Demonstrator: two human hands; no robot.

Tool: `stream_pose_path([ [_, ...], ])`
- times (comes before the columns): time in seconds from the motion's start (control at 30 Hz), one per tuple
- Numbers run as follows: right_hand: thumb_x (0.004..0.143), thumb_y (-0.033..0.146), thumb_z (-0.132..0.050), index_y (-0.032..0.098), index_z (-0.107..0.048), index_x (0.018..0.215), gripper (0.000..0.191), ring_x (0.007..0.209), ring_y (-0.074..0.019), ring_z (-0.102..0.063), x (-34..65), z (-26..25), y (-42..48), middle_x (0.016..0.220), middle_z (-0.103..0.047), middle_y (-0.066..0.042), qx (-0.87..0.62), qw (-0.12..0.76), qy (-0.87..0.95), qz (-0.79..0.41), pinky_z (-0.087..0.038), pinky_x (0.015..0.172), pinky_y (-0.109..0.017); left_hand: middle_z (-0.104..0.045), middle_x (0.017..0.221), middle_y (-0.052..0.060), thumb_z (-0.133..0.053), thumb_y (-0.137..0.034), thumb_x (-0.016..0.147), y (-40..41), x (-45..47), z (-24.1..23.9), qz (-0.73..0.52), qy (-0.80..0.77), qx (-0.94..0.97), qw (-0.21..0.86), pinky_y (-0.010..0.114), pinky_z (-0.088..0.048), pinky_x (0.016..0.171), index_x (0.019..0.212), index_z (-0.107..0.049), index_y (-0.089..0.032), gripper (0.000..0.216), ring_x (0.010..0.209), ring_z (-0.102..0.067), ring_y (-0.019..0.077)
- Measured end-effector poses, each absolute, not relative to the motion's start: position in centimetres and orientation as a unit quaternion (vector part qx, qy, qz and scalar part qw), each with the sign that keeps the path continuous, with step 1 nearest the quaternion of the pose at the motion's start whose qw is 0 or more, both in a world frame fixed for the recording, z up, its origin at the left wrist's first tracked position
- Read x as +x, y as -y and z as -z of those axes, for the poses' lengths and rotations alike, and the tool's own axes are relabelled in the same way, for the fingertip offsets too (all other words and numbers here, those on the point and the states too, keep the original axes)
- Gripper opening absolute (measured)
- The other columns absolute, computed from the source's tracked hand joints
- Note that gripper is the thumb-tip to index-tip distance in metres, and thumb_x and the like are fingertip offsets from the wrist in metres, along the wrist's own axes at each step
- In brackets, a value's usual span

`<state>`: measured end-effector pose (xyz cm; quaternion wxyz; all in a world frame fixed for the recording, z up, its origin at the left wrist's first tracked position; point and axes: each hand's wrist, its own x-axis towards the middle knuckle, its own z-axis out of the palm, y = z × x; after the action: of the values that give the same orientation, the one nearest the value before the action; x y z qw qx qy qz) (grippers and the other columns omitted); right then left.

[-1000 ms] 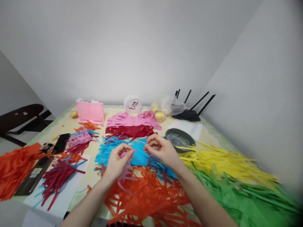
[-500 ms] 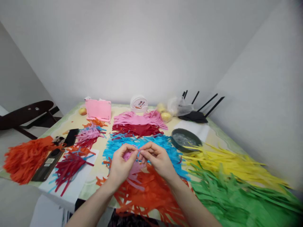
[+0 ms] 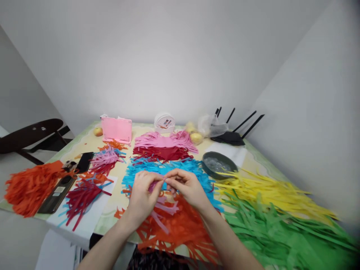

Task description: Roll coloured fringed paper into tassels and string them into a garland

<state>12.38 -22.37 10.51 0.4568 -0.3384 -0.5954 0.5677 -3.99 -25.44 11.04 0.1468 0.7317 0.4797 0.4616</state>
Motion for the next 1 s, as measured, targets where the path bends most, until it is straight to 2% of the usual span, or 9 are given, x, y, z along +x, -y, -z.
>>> stream_pose_path([
  [0.23,0.077,0.042,-0.071,0.016,-0.064,0.081,0.027,0.038,-0.0073,-0.049,12.3,-10.4,22.9,0.054,-0.059,0.003,-0.376,0.465,0.578,-0.555,-0.042,0.038,-0.018,-0.068,0.076,0.001,-0.06,-0.021,0.086,25.3,-3.7,-10.8,-0.493,-0.47,0.671,0.294,0.024,-0.045,0.07,0.08,-0.065,-0.017,0.008,0.073,-0.062,0.015],
  [0.33,0.073,0.044,-0.073,0.016,-0.065,0.081,0.031,0.035,-0.0068,-0.046,12.1,-10.4,22.8,0.052,-0.058,0.004,-0.377,0.467,0.559,-0.572,-0.038,0.034,-0.018,-0.069,0.078,0.002,-0.058,-0.02,0.087,25.3,-3.8,-10.7,-0.509,-0.449,0.66,0.322,0.023,-0.047,0.071,0.083,-0.066,-0.017,0.01,0.074,-0.063,0.0144],
  [0.43,0.073,0.045,-0.073,0.016,-0.064,0.079,0.031,0.032,-0.0062,-0.043,12.0,-10.4,22.6,0.047,-0.054,0.006,-0.362,0.443,0.567,-0.592,-0.035,0.032,-0.017,-0.07,0.08,0.002,-0.058,-0.019,0.087,25.3,-4.0,-10.3,-0.518,-0.455,0.658,0.302,0.023,-0.047,0.072,0.083,-0.067,-0.018,0.009,0.077,-0.064,0.0145],
  [0.57,0.075,0.042,-0.073,0.016,-0.064,0.082,0.029,0.033,-0.0052,-0.043,12.0,-10.4,22.7,0.049,-0.055,0.006,-0.368,0.461,0.571,-0.571,-0.035,0.033,-0.016,-0.069,0.079,0.002,-0.059,-0.019,0.087,25.4,-3.9,-9.7,-0.526,-0.459,0.671,0.249,0.025,-0.047,0.074,0.084,-0.067,-0.019,0.009,0.078,-0.063,0.0154],
  [0.8,0.073,0.042,-0.075,0.017,-0.062,0.077,0.028,0.029,-0.0032,-0.034,12.1,-10.2,22.8,0.043,-0.049,0.009,-0.346,0.476,0.525,-0.615,-0.027,0.03,-0.014,-0.067,0.076,0.001,-0.06,-0.016,0.087,25.8,-3.5,-10.1,-0.54,-0.418,0.707,0.185,0.026,-0.047,0.075,0.083,-0.064,-0.019,0.006,0.078,-0.061,0.0152],
  [1.0,0.067,0.045,-0.078,0.016,-0.065,0.075,0.033,0.028,-0.0026,-0.027,12.6,-10.4,22.4,0.036,-0.04,0.011,-0.314,0.426,0.525,-0.666,-0.024,0.03,-0.016,-0.066,0.077,0.002,-0.059,-0.017,0.088,26.0,-3.6,-10.1,-0.532,-0.419,0.701,0.224,0.025,-0.048,0.072,0.082,-0.063,-0.019,0.007,0.076,-0.061,0.0148],
])
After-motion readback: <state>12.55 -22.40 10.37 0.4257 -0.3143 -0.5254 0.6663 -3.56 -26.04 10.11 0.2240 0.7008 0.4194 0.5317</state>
